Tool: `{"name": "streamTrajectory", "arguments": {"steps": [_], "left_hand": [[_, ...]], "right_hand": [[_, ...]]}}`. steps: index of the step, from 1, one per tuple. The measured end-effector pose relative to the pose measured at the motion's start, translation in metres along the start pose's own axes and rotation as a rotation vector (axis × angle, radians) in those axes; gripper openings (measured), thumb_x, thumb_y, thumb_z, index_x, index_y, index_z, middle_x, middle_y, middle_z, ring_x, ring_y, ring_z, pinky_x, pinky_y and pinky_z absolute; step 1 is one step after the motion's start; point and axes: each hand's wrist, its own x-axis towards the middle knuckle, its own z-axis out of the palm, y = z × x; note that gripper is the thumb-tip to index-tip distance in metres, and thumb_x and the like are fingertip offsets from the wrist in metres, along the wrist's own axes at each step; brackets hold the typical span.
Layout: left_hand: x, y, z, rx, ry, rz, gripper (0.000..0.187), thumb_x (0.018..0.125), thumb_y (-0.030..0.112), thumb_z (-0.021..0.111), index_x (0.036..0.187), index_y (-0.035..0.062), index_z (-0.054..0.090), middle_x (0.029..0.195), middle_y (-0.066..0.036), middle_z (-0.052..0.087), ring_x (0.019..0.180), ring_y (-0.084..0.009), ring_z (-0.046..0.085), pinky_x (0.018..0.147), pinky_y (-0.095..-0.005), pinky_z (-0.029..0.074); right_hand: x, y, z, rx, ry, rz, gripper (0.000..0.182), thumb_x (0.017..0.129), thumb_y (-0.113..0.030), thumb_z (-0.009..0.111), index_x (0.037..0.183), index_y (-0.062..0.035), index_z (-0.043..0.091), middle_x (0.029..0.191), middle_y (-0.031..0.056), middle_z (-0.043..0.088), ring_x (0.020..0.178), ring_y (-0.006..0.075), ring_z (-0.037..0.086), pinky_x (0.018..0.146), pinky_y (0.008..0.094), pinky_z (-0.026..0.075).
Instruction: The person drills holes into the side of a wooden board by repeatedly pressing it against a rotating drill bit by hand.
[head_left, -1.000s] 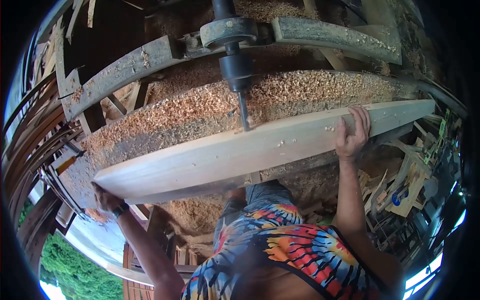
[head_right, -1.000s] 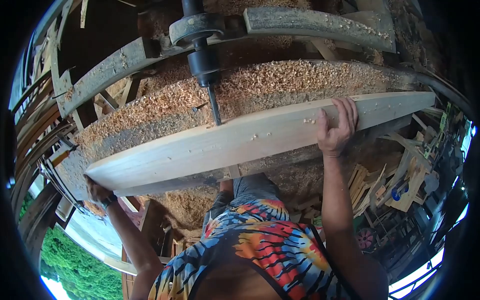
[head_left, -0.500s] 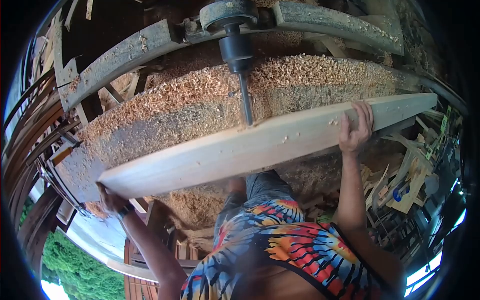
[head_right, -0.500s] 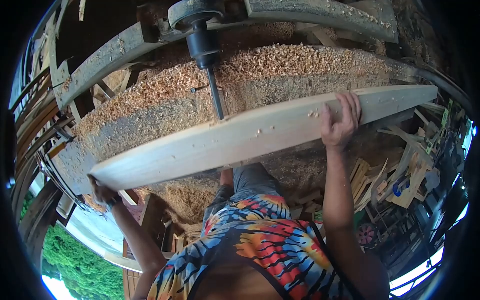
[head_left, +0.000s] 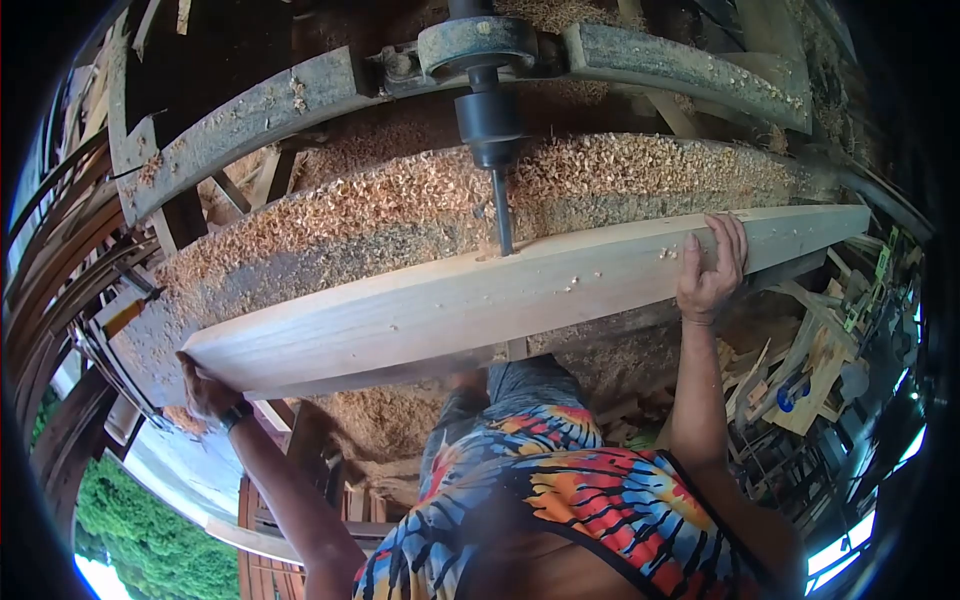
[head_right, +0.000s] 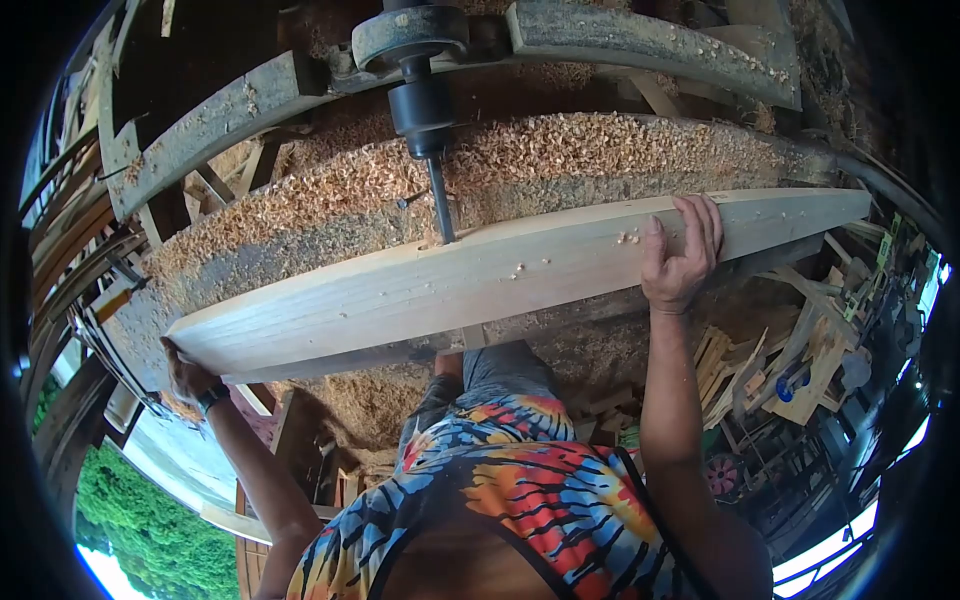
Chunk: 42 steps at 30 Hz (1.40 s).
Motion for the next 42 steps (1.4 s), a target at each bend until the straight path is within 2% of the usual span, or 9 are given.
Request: {"name": "streamTrajectory", "arguments": {"steps": [7, 9, 13, 17, 25, 28, 31, 38, 42], "left_hand": [[0.059, 0.002, 0.030, 0.451, -0.120, 0.393, 0.053, 0.114, 0.029, 0.032, 0.150, -0.0041, 0.054, 0.160, -0.016, 0.050, 0.145, -0.0252, 0.048, 0.127, -0.0398, 0.034], [0.068, 0.010, 0.047, 0.122, -0.079, 0.171, 0.055, 0.114, 0.033, 0.035, 0.148, -0.0056, 0.055, 0.156, -0.018, 0.054, 0.143, -0.0249, 0.051, 0.124, -0.0409, 0.038], [0.037, 0.022, 0.028, 0.759, -0.057, 0.409, 0.059, 0.111, 0.043, 0.047, 0.147, -0.0019, 0.058, 0.149, -0.018, 0.059, 0.140, -0.0267, 0.053, 0.121, -0.0421, 0.041], [0.025, -0.018, -0.031, 0.074, -0.055, -0.002, 0.059, 0.108, 0.047, 0.056, 0.146, 0.0021, 0.060, 0.145, -0.018, 0.061, 0.134, -0.0287, 0.057, 0.117, -0.0417, 0.045], [0.053, -0.023, -0.027, 0.032, -0.128, 0.126, 0.055, 0.110, 0.041, 0.055, 0.146, -0.0006, 0.059, 0.147, -0.017, 0.060, 0.133, -0.0282, 0.057, 0.116, -0.0429, 0.046], [0.049, 0.008, 0.009, -0.084, 0.002, -0.068, 0.046, 0.109, 0.029, 0.057, 0.143, -0.0018, 0.061, 0.142, -0.017, 0.065, 0.127, -0.0264, 0.063, 0.114, -0.0404, 0.047], [0.092, -0.002, 0.008, 1.051, -0.087, 0.733, 0.040, 0.109, 0.021, 0.055, 0.140, -0.0021, 0.064, 0.141, -0.017, 0.067, 0.121, -0.0250, 0.067, 0.111, -0.0379, 0.051], [0.081, 0.027, 0.025, 1.013, -0.217, 0.476, 0.040, 0.112, 0.021, 0.047, 0.147, 0.0057, 0.061, 0.138, -0.014, 0.070, 0.118, -0.0232, 0.071, 0.101, -0.0322, 0.057], [0.086, 0.010, 0.020, 1.284, -0.011, 0.611, 0.043, 0.114, 0.025, 0.043, 0.150, 0.0082, 0.059, 0.134, -0.013, 0.073, 0.110, -0.0241, 0.073, 0.096, -0.0339, 0.058]], "right_hand": [[0.025, 0.003, 0.016, -0.012, 0.044, 0.026, 0.034, 0.092, -0.023, 0.073, 0.115, 0.0013, 0.071, 0.120, 0.0178, 0.071, 0.122, 0.0427, 0.061, 0.108, 0.0524, 0.045], [0.025, 0.002, 0.016, -0.024, 0.041, 0.036, 0.034, 0.092, -0.023, 0.073, 0.115, 0.0014, 0.071, 0.120, 0.0181, 0.071, 0.123, 0.0429, 0.061, 0.108, 0.0524, 0.045], [0.018, 0.003, 0.011, -0.007, 0.035, 0.021, 0.035, 0.092, -0.024, 0.073, 0.115, 0.0016, 0.070, 0.120, 0.0189, 0.071, 0.124, 0.0439, 0.060, 0.109, 0.0524, 0.044], [-0.001, 0.000, 0.000, 0.014, -0.010, 0.012, 0.039, 0.091, -0.027, 0.073, 0.117, 0.0016, 0.069, 0.121, 0.0191, 0.069, 0.124, 0.0449, 0.059, 0.110, 0.0534, 0.043], [0.006, -0.001, 0.004, 0.017, -0.009, 0.020, 0.042, 0.090, -0.029, 0.072, 0.118, 0.0019, 0.068, 0.121, 0.0188, 0.068, 0.124, 0.0449, 0.058, 0.110, 0.0546, 0.043], [0.016, -0.004, 0.008, 0.017, -0.007, 0.028, 0.042, 0.090, -0.029, 0.072, 0.117, 0.0018, 0.068, 0.121, 0.0187, 0.068, 0.123, 0.0447, 0.058, 0.109, 0.0545, 0.043], [0.027, -0.004, 0.011, 0.022, 0.003, 0.045, 0.041, 0.089, -0.029, 0.072, 0.117, 0.0017, 0.069, 0.120, 0.0186, 0.068, 0.122, 0.0443, 0.059, 0.109, 0.0543, 0.043], [0.027, -0.004, 0.013, -0.010, 0.009, 0.073, 0.041, 0.089, -0.031, 0.073, 0.114, 0.0013, 0.069, 0.119, 0.0186, 0.069, 0.122, 0.0430, 0.059, 0.108, 0.0530, 0.043], [0.027, -0.004, 0.012, 0.020, 0.005, 0.074, 0.043, 0.090, -0.034, 0.073, 0.114, 0.0011, 0.069, 0.120, 0.0189, 0.069, 0.123, 0.0434, 0.059, 0.108, 0.0531, 0.043]]}}
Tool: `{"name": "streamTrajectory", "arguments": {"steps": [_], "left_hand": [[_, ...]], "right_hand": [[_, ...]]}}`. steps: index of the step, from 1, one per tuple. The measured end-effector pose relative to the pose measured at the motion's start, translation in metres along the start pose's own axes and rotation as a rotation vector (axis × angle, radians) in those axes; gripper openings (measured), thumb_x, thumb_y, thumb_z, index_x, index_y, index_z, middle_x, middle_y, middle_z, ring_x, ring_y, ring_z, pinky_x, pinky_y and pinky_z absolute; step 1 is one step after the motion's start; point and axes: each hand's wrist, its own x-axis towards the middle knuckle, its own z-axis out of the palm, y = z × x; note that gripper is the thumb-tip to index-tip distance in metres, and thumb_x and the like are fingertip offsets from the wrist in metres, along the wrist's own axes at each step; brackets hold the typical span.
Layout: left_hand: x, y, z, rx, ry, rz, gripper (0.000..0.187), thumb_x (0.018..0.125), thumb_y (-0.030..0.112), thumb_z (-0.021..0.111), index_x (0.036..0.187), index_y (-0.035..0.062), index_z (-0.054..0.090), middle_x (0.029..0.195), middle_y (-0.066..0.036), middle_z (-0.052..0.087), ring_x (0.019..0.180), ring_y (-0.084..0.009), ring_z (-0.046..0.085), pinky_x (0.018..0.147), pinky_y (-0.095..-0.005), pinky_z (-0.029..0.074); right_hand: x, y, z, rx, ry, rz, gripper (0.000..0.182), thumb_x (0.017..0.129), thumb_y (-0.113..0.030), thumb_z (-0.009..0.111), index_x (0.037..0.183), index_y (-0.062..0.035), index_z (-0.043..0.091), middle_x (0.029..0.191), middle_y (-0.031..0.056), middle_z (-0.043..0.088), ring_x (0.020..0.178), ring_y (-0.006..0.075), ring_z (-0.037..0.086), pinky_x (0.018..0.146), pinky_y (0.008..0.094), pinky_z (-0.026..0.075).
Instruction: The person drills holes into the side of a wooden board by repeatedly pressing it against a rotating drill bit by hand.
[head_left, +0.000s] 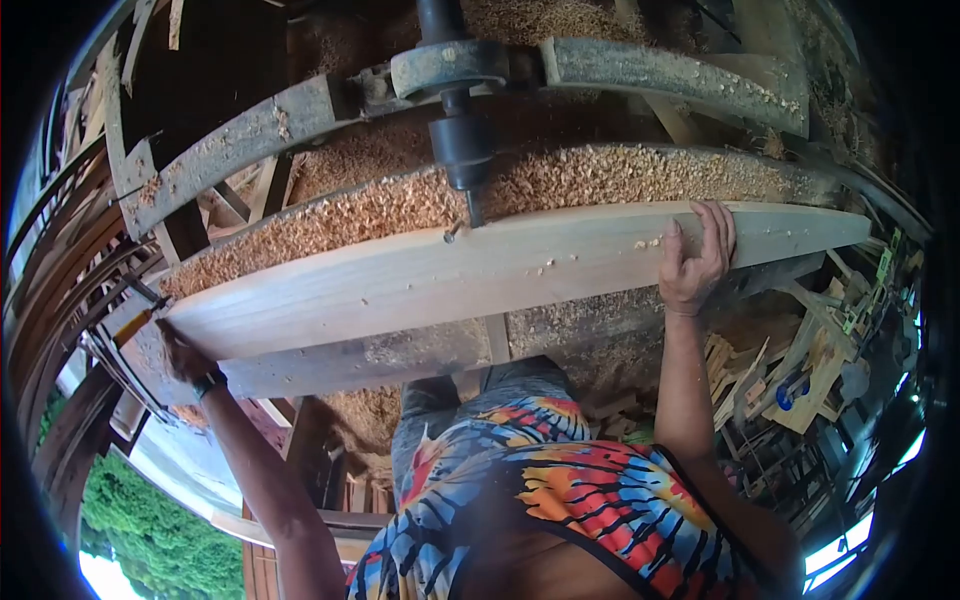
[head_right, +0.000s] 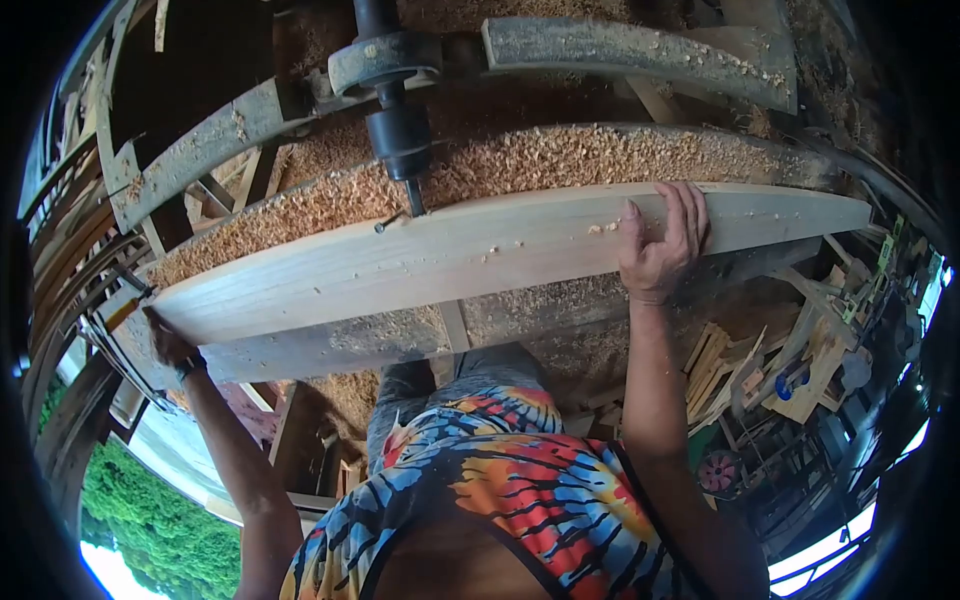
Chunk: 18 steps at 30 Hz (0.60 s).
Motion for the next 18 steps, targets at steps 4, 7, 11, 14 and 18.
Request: {"name": "streamTrajectory", "arguments": {"steps": [4, 7, 11, 14, 18], "left_hand": [[-0.017, -0.042, 0.008, -0.017, 0.111, 0.151, 0.045, 0.114, 0.027, 0.042, 0.153, 0.0079, 0.055, 0.139, -0.016, 0.069, 0.106, -0.0262, 0.073, 0.095, -0.0354, 0.059], [-0.080, -0.030, -0.025, -0.315, -0.097, -0.222, 0.047, 0.114, 0.027, 0.041, 0.156, 0.0079, 0.049, 0.140, -0.018, 0.068, 0.108, -0.0258, 0.073, 0.096, -0.0350, 0.060], [-0.111, -0.034, -0.031, -0.634, -0.110, -0.359, 0.050, 0.114, 0.027, 0.040, 0.160, 0.0079, 0.044, 0.139, -0.019, 0.066, 0.113, -0.0257, 0.070, 0.099, -0.0371, 0.059], [-0.103, -0.022, -0.041, -0.600, -0.151, -0.444, 0.050, 0.114, 0.026, 0.039, 0.159, 0.0059, 0.045, 0.146, -0.020, 0.060, 0.121, -0.0278, 0.065, 0.104, -0.0399, 0.056], [-0.102, -0.012, -0.033, -0.745, -0.120, -0.437, 0.052, 0.114, 0.026, 0.038, 0.162, 0.0068, 0.040, 0.156, -0.020, 0.050, 0.131, -0.0301, 0.059, 0.111, -0.0419, 0.052]], "right_hand": [[-0.012, 0.003, -0.005, -0.001, -0.002, -0.014, 0.044, 0.090, -0.035, 0.073, 0.114, 0.0010, 0.069, 0.120, 0.0186, 0.069, 0.123, 0.0437, 0.059, 0.108, 0.0536, 0.043], [-0.035, 0.005, -0.014, -0.019, -0.031, -0.026, 0.044, 0.090, -0.036, 0.072, 0.115, 0.0005, 0.069, 0.120, 0.0182, 0.069, 0.124, 0.0437, 0.059, 0.109, 0.0543, 0.042], [-0.046, 0.008, -0.020, -0.031, -0.051, -0.032, 0.045, 0.090, -0.037, 0.071, 0.115, 0.0002, 0.069, 0.120, 0.0181, 0.068, 0.124, 0.0441, 0.059, 0.109, 0.0551, 0.042], [-0.044, 0.006, -0.019, 0.014, -0.043, -0.036, 0.045, 0.090, -0.037, 0.071, 0.115, 0.0007, 0.069, 0.120, 0.0186, 0.068, 0.124, 0.0446, 0.059, 0.109, 0.0550, 0.042], [-0.041, 0.006, -0.018, -0.023, -0.049, -0.048, 0.045, 0.091, -0.036, 0.070, 0.115, 0.0016, 0.069, 0.120, 0.0191, 0.068, 0.123, 0.0454, 0.059, 0.108, 0.0556, 0.042]]}}
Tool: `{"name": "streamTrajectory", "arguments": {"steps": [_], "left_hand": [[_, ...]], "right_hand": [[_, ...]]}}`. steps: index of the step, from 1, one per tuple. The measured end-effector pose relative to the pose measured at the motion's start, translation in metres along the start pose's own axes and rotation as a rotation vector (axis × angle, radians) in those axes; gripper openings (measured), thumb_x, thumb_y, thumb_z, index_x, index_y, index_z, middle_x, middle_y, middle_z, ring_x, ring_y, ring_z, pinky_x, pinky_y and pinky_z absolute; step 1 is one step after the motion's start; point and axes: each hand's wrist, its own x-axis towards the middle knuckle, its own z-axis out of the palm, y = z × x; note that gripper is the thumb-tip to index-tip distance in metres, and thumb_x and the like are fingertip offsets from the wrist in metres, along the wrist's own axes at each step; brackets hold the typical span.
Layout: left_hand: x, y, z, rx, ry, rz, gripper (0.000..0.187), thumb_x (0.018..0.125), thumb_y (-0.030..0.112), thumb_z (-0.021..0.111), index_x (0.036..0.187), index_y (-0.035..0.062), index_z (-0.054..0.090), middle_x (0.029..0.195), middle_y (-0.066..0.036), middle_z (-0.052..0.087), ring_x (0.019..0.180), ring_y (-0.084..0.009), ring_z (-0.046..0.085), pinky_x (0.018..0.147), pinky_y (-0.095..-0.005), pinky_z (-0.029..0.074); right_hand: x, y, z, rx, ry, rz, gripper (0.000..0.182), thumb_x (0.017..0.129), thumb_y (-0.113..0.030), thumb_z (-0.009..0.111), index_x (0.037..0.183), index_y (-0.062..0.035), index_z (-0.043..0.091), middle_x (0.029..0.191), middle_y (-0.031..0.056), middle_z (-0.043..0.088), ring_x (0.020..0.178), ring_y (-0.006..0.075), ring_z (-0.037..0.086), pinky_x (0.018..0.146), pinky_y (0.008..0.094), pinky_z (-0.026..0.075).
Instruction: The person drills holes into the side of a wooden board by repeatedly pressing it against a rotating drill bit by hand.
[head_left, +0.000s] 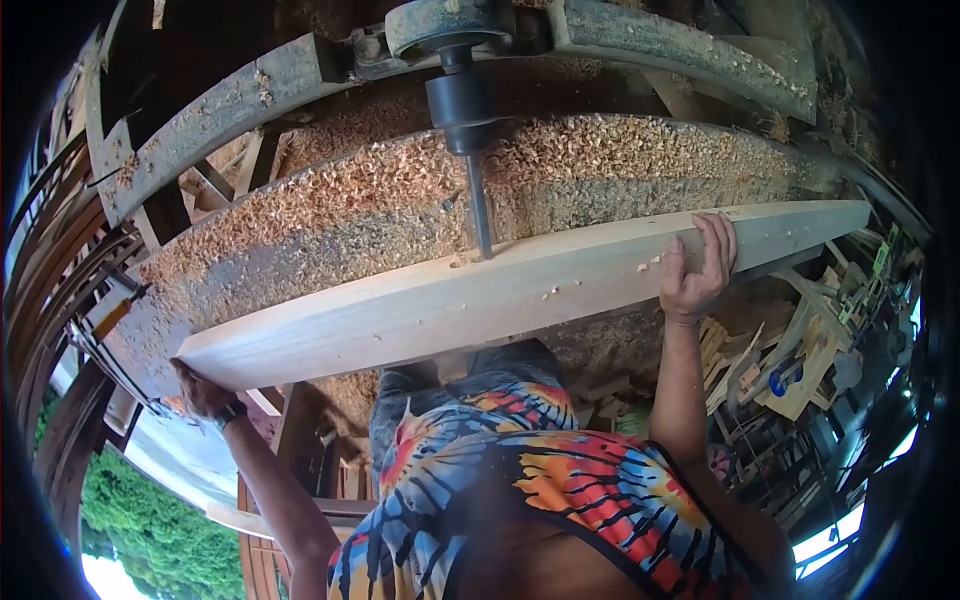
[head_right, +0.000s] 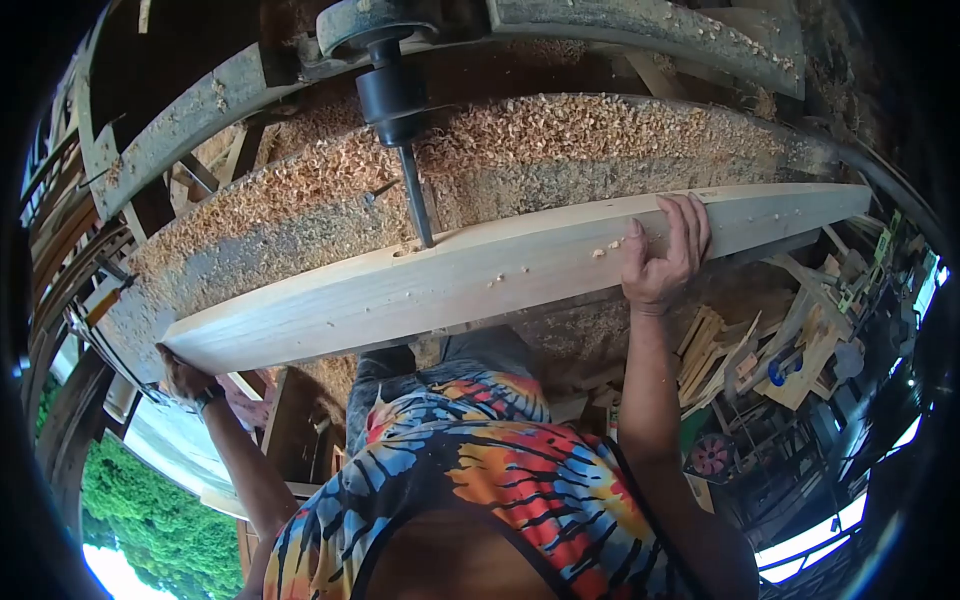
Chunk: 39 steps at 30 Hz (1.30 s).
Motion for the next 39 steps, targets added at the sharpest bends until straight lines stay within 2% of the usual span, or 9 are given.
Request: {"name": "streamTrajectory", "arguments": {"steps": [3, 6, 9, 13, 21, 25, 29, 38, 39], "left_hand": [[0.020, -0.029, -0.009, 0.085, -0.018, 0.193, 0.054, 0.114, 0.027, 0.036, 0.165, 0.0087, 0.035, 0.160, -0.020, 0.046, 0.133, -0.0309, 0.059, 0.114, -0.0426, 0.050], [0.002, 0.032, 0.007, -0.500, -0.021, -0.297, 0.054, 0.114, 0.024, 0.036, 0.165, 0.0072, 0.033, 0.163, -0.020, 0.043, 0.134, -0.0307, 0.058, 0.118, -0.0424, 0.046], [-0.017, 0.072, 0.023, -0.454, 0.037, -0.285, 0.055, 0.113, 0.027, 0.037, 0.163, 0.0034, 0.036, 0.163, -0.019, 0.044, 0.140, -0.0306, 0.053, 0.123, -0.0436, 0.040], [0.022, 0.002, 0.001, 0.175, -0.033, 0.116, 0.059, 0.113, 0.036, 0.038, 0.162, 0.0035, 0.039, 0.165, -0.016, 0.042, 0.146, -0.0295, 0.046, 0.127, -0.0453, 0.033], [0.037, -0.009, 0.009, -0.639, -0.052, -0.155, 0.062, 0.112, 0.043, 0.038, 0.161, 0.0040, 0.042, 0.163, -0.015, 0.044, 0.145, -0.0285, 0.048, 0.125, -0.0453, 0.036], [0.016, 0.053, 0.029, -0.257, -0.008, -0.118, 0.059, 0.112, 0.041, 0.038, 0.160, 0.0066, 0.044, 0.163, -0.015, 0.045, 0.145, -0.0282, 0.047, 0.125, -0.0444, 0.035], [0.049, 0.016, 0.020, -0.093, -0.001, 0.124, 0.057, 0.111, 0.038, 0.044, 0.159, 0.0054, 0.046, 0.159, -0.015, 0.050, 0.140, -0.0275, 0.053, 0.121, -0.0427, 0.042], [0.083, 0.031, 0.031, -0.247, -0.105, 0.043, 0.046, 0.111, 0.036, 0.049, 0.133, 0.0009, 0.068, 0.132, -0.018, 0.070, 0.116, -0.0298, 0.068, 0.106, -0.0426, 0.052], [0.083, 0.046, 0.038, -0.050, -0.062, 0.176, 0.047, 0.111, 0.037, 0.048, 0.134, 0.0005, 0.068, 0.129, -0.019, 0.072, 0.113, -0.0308, 0.069, 0.106, -0.0426, 0.052]], "right_hand": [[0.001, -0.002, 0.002, 0.018, 0.000, 0.005, 0.043, 0.090, -0.034, 0.071, 0.115, 0.0018, 0.068, 0.120, 0.0191, 0.068, 0.122, 0.0457, 0.059, 0.108, 0.0559, 0.042], [0.004, -0.004, 0.001, 0.010, -0.005, 0.005, 0.042, 0.090, -0.031, 0.071, 0.116, 0.0018, 0.068, 0.119, 0.0189, 0.068, 0.121, 0.0456, 0.059, 0.108, 0.0558, 0.042], [0.006, -0.006, 0.003, 0.008, 0.002, 0.000, 0.042, 0.089, -0.030, 0.072, 0.116, 0.0018, 0.068, 0.119, 0.0189, 0.068, 0.122, 0.0454, 0.058, 0.108, 0.0556, 0.043], [0.010, -0.007, 0.005, 0.000, 0.015, -0.002, 0.041, 0.089, -0.029, 0.072, 0.116, 0.0018, 0.068, 0.119, 0.0188, 0.068, 0.121, 0.0451, 0.059, 0.108, 0.0553, 0.042], [0.012, -0.005, 0.008, 0.007, 0.031, -0.001, 0.042, 0.092, -0.032, 0.072, 0.116, 0.0012, 0.068, 0.119, 0.0177, 0.068, 0.122, 0.0439, 0.059, 0.108, 0.0548, 0.043], [0.019, -0.008, 0.010, -0.008, 0.029, 0.009, 0.042, 0.091, -0.032, 0.072, 0.116, 0.0012, 0.068, 0.119, 0.0175, 0.068, 0.122, 0.0432, 0.059, 0.108, 0.0546, 0.042], [0.024, -0.009, 0.010, -0.005, 0.025, 0.003, 0.041, 0.090, -0.031, 0.073, 0.115, 0.0013, 0.068, 0.119, 0.0178, 0.068, 0.121, 0.0425, 0.059, 0.107, 0.0544, 0.043], [0.034, -0.012, 0.015, 0.004, 0.037, 0.016, 0.039, 0.090, -0.027, 0.073, 0.114, 0.0025, 0.068, 0.120, 0.0191, 0.067, 0.120, 0.0435, 0.059, 0.108, 0.0534, 0.043], [0.035, -0.011, 0.015, 0.005, 0.038, 0.013, 0.038, 0.090, -0.027, 0.073, 0.115, 0.0026, 0.068, 0.120, 0.0193, 0.068, 0.120, 0.0435, 0.059, 0.108, 0.0535, 0.043]]}}
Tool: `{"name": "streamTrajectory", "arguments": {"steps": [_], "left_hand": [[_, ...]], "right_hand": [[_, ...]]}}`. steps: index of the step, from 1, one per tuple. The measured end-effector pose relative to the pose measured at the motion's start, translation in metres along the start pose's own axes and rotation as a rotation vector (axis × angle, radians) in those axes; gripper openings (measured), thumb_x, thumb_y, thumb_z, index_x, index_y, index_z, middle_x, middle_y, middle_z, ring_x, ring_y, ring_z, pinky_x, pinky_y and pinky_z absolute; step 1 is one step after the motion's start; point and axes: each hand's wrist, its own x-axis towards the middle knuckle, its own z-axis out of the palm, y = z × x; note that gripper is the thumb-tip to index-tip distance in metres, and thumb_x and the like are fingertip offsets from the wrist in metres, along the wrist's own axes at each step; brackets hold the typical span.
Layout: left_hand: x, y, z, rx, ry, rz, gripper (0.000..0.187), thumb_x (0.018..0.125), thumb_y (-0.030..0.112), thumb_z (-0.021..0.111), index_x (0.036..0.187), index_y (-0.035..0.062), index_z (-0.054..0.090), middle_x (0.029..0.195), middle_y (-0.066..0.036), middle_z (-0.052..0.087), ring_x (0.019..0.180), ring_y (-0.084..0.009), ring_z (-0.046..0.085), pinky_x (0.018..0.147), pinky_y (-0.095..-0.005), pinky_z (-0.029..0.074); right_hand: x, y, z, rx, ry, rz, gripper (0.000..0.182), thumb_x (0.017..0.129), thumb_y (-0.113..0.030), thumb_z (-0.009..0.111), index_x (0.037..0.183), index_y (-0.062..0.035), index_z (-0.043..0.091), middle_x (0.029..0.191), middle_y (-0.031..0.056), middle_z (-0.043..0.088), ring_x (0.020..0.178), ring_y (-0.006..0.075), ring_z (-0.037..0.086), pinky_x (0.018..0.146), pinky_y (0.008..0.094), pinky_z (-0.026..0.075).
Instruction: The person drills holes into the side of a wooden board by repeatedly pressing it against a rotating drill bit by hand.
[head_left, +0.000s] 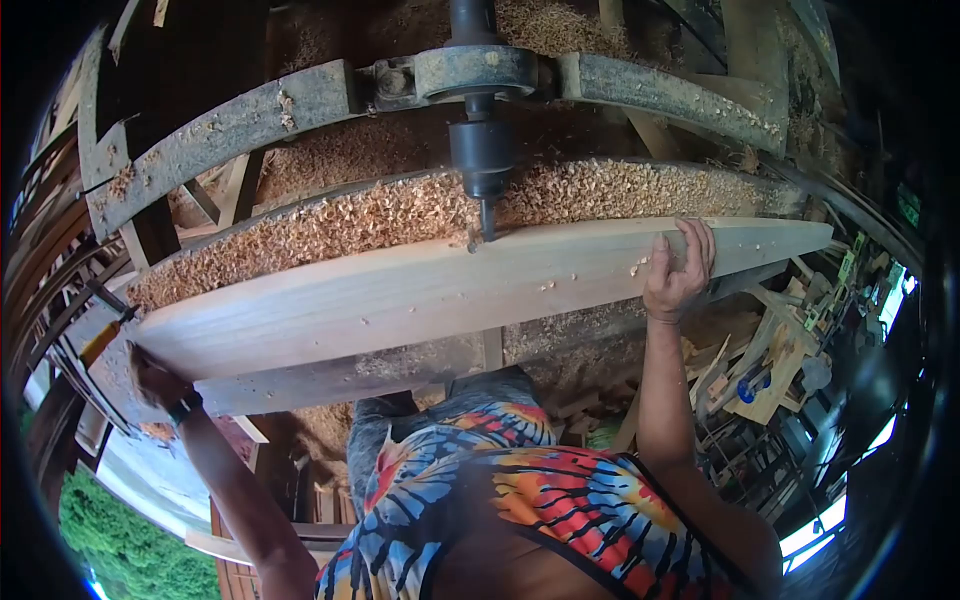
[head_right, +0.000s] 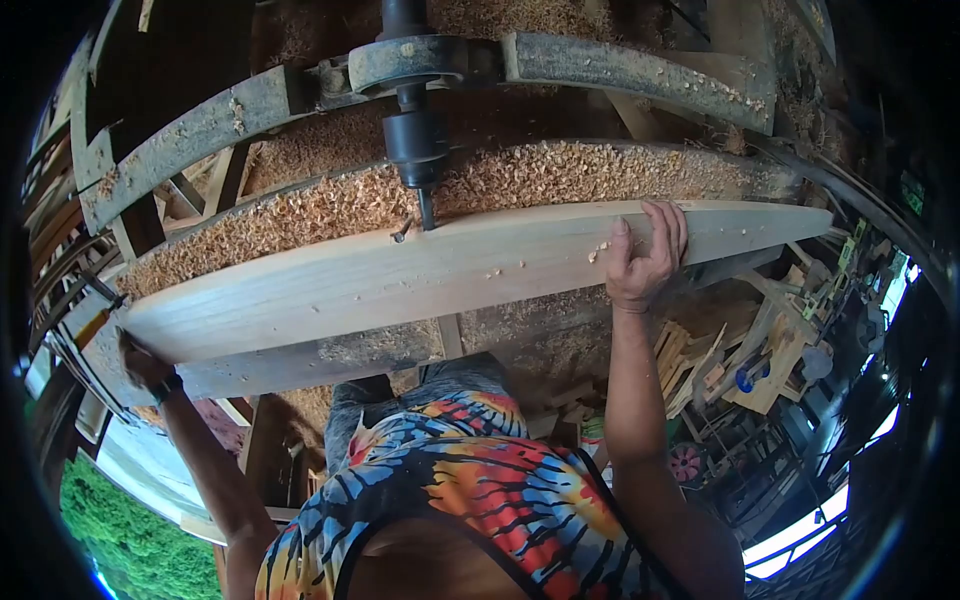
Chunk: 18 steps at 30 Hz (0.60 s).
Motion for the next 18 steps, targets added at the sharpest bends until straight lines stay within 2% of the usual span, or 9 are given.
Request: {"name": "streamTrajectory", "arguments": {"steps": [2, 6, 7, 11, 13, 14, 15, 16, 18], "left_hand": [[0.001, 0.015, 0.001, 0.413, 0.008, 0.298, 0.051, 0.111, 0.040, 0.048, 0.134, -0.0004, 0.067, 0.122, -0.021, 0.075, 0.107, -0.0339, 0.072, 0.103, -0.0435, 0.054], [0.011, -0.011, 0.012, 0.358, 0.034, 0.456, 0.047, 0.110, 0.034, 0.050, 0.142, 0.0006, 0.061, 0.129, -0.019, 0.073, 0.115, -0.0314, 0.071, 0.103, -0.0405, 0.054], [-0.002, 0.015, 0.017, 0.532, 0.018, 0.116, 0.046, 0.111, 0.029, 0.048, 0.148, 0.0036, 0.057, 0.135, -0.018, 0.070, 0.119, -0.0297, 0.069, 0.102, -0.0396, 0.054], [0.050, -0.097, 0.039, 0.414, 0.080, 0.305, 0.045, 0.113, 0.025, 0.047, 0.155, 0.0098, 0.052, 0.143, -0.018, 0.066, 0.120, -0.0301, 0.068, 0.097, -0.0420, 0.055], [0.025, -0.046, 0.047, 0.482, 0.031, 0.252, 0.046, 0.114, 0.026, 0.046, 0.156, 0.0101, 0.050, 0.142, -0.018, 0.065, 0.111, -0.0330, 0.071, 0.094, -0.0439, 0.056], [0.021, -0.042, 0.055, 0.311, 0.123, 0.433, 0.046, 0.114, 0.032, 0.044, 0.152, 0.0079, 0.054, 0.136, -0.020, 0.068, 0.105, -0.0358, 0.071, 0.092, -0.0460, 0.056], [0.016, -0.020, 0.056, 0.230, 0.106, 0.409, 0.049, 0.113, 0.037, 0.042, 0.146, 0.0054, 0.059, 0.130, -0.023, 0.070, 0.102, -0.0392, 0.071, 0.090, -0.0481, 0.055], [0.010, 0.003, 0.057, 0.148, 0.091, 0.386, 0.054, 0.113, 0.043, 0.039, 0.141, 0.0029, 0.063, 0.123, -0.025, 0.072, 0.099, -0.0425, 0.071, 0.089, -0.0503, 0.055], [-0.020, 0.080, 0.035, 0.258, -0.059, 0.127, 0.067, 0.112, 0.052, 0.032, 0.127, -0.0018, 0.070, 0.113, -0.029, 0.073, 0.103, -0.0490, 0.069, 0.091, -0.0540, 0.052]], "right_hand": [[0.003, 0.002, 0.002, 0.010, 0.006, -0.004, 0.038, 0.091, -0.026, 0.073, 0.115, 0.0028, 0.068, 0.120, 0.0197, 0.068, 0.120, 0.0435, 0.059, 0.108, 0.0535, 0.043], [0.002, 0.005, 0.002, 0.015, 0.014, 0.029, 0.041, 0.092, -0.027, 0.073, 0.120, 0.0023, 0.068, 0.126, 0.0202, 0.066, 0.124, 0.0432, 0.057, 0.110, 0.0534, 0.042], [0.000, 0.010, 0.004, 0.014, 0.022, 0.038, 0.043, 0.093, -0.028, 0.073, 0.124, 0.0019, 0.067, 0.131, 0.0207, 0.064, 0.127, 0.0434, 0.056, 0.111, 0.0536, 0.041], [-0.002, 0.000, 0.006, -0.317, 0.119, 0.249, 0.071, 0.097, -0.051, 0.066, 0.145, -0.0004, 0.057, 0.155, 0.0225, 0.048, 0.144, 0.0444, 0.044, 0.116, 0.0534, 0.037], [-0.006, 0.022, 0.022, -0.416, 0.131, 0.736, 0.089, 0.095, -0.068, 0.055, 0.153, -0.0005, 0.049, 0.164, 0.0236, 0.037, 0.151, 0.0440, 0.035, 0.118, 0.0539, 0.035], [0.002, 0.027, 0.019, -0.317, 0.124, 0.944, 0.098, 0.093, -0.075, 0.052, 0.157, -0.0018, 0.043, 0.167, 0.0246, 0.031, 0.154, 0.0439, 0.029, 0.121, 0.0542, 0.030], [0.010, 0.033, 0.017, -0.231, 0.120, 1.153, 0.107, 0.091, -0.082, 0.049, 0.162, -0.0031, 0.037, 0.171, 0.0256, 0.025, 0.157, 0.0439, 0.022, 0.124, 0.0545, 0.024], [0.025, 0.038, 0.014, 0.004, 0.111, 1.305, 0.116, 0.087, -0.088, 0.048, 0.166, -0.0057, 0.028, 0.173, 0.0271, 0.017, 0.161, 0.0441, 0.014, 0.128, 0.0549, 0.015], [0.034, 0.085, 0.035, 0.089, -0.008, 1.322, 0.117, 0.086, -0.087, 0.051, 0.167, -0.0057, 0.027, 0.173, 0.0275, 0.017, 0.160, 0.0450, 0.014, 0.128, 0.0558, 0.015]]}}
